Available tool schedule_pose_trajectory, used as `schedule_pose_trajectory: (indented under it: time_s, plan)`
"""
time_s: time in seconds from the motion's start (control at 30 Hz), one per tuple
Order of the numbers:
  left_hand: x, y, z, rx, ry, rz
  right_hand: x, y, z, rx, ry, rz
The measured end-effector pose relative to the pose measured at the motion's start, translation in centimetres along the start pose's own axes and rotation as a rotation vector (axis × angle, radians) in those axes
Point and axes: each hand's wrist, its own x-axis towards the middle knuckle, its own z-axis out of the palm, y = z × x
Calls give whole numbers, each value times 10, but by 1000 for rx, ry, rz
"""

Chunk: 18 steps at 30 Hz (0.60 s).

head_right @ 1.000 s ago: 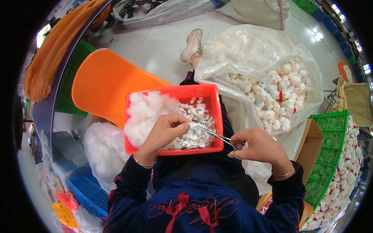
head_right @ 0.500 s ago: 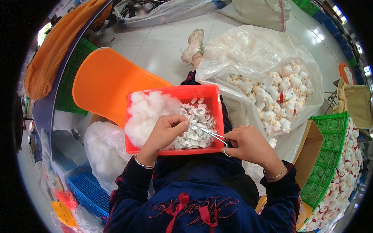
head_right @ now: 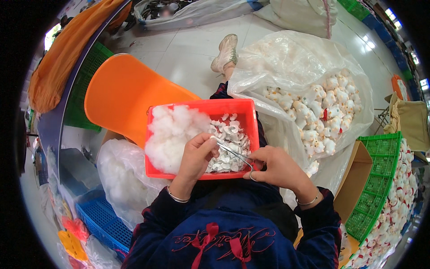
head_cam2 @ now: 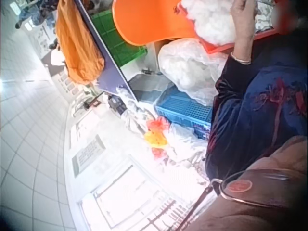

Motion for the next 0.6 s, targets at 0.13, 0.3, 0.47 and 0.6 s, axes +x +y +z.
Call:
schedule_pose_trajectory:
  time_s: [0.13,0.3,0.47,0.6]
  plan:
    - [-12,4,0,194,-84,-48,-5,5,3,-253,40,-33]
    - [-10,25,-44,343,73,99,7,-4,-10,-167,-168,216]
    - [4,60,-83,742,182,235,52,-10,-1,-319,75,49]
    - [10,49,-105,921,107,190,115,-19,26,-591,102,-73]
